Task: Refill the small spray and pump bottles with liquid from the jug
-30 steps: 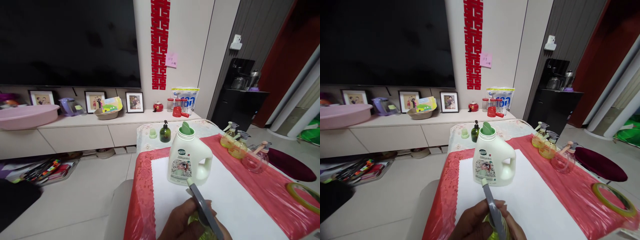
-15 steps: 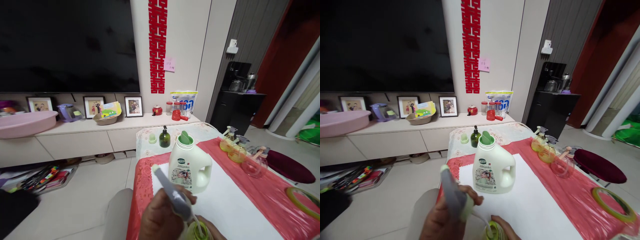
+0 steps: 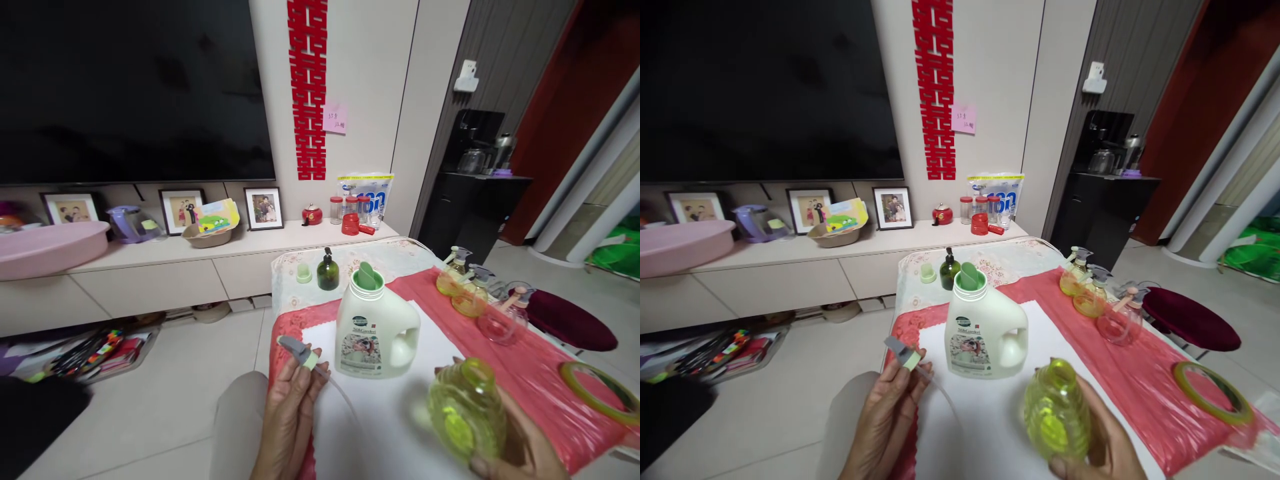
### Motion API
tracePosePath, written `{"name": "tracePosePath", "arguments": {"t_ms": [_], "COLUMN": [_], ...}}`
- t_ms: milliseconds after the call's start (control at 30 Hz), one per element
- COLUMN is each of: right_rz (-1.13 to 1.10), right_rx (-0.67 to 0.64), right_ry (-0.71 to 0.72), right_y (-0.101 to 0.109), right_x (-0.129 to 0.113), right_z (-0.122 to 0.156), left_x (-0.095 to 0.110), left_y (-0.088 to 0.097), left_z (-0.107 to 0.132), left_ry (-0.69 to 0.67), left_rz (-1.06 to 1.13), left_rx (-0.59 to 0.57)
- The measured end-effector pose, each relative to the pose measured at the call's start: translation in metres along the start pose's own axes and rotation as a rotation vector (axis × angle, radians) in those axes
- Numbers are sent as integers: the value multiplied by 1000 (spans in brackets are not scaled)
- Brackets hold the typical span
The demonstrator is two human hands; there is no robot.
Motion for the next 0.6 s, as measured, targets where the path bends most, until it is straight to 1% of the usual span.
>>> {"name": "tracePosePath", "arguments": {"t_ms": [67,100,133,167,300,367,467,600], "right_rz": [61,108,174,248,636,802,962,1105], "right_rx": [103,138,136,186,278,290,286,267], "right_ry": [52,60,74,93,155,203,279,360], "right_y": [21,28,32,38,46,46,43,38], "right_x": [-19,-30,-43,-58,-117,-138,-156,-168], "right_z": [-9,-15,-21,-27,-48,-58,-72,-89], "left_x": [-15,-21,-26,-29,-37,-40,-41,-41], "left_y": [16,22,27,31,43,46,47,49], "left_z": [-5,-6,-8,-9,-13,-14,-14,-14], "left_ry": [18,23,23,20,-1,8,28,42], "left_rz": [-21,-36,-54,-74,-122,-135,-159,-182], "left_rx": [23,26,24,20,28,19,1,-4]}}
Point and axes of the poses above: each hand's wrist, its own z-axis away from the middle knuckle, its own y-axis out of the back of the hand, x = y × z, the point moved 6 cm from there along -z, towards the middle knuckle, and after that the axes turned 15 degrees about -x, right-handed, at the moved point
